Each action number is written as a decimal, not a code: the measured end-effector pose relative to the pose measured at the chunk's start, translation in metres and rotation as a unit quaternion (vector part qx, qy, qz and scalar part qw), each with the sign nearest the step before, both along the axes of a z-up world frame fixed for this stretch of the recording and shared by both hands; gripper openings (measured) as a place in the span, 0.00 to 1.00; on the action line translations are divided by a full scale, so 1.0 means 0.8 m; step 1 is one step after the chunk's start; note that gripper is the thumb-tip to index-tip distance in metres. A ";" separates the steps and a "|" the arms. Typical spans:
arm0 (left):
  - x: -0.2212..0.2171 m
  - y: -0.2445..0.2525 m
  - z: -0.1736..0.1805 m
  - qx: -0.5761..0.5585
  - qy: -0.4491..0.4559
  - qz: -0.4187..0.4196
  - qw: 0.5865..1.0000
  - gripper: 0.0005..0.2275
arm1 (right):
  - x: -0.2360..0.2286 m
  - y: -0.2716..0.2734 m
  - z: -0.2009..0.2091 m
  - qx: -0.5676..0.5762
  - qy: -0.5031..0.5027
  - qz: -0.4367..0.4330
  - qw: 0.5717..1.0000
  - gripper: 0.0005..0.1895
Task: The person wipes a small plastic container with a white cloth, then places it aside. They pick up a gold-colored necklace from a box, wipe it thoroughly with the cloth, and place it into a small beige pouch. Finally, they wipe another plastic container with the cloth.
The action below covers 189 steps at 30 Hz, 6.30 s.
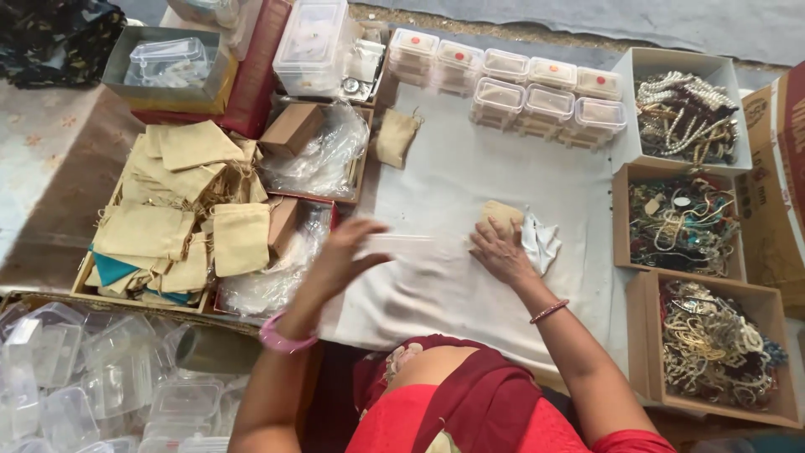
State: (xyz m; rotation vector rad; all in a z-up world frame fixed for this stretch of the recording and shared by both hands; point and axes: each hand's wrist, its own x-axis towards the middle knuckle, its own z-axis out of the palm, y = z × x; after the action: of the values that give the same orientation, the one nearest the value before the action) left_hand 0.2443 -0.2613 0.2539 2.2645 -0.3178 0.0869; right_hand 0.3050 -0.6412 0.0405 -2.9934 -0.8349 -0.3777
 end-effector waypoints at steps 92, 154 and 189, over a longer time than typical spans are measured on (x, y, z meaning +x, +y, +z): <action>0.078 -0.143 -0.281 0.023 -0.102 -0.021 0.994 0.56 | -0.006 0.109 0.022 0.026 0.036 -0.174 0.984 0.25; 0.075 -0.142 -0.274 0.031 -0.124 -0.027 0.991 0.48 | -0.036 0.097 0.021 0.029 -0.006 -0.137 0.990 0.16; 0.080 -0.141 -0.314 0.101 -0.106 0.009 0.989 0.52 | -0.039 0.120 0.021 0.128 0.087 0.049 0.987 0.27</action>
State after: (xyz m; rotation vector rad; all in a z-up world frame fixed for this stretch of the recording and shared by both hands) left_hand 0.3083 -0.3742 0.0029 2.4643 -0.4361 0.3187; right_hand 0.2741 -0.5448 0.0574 -2.6901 -0.8418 -0.1985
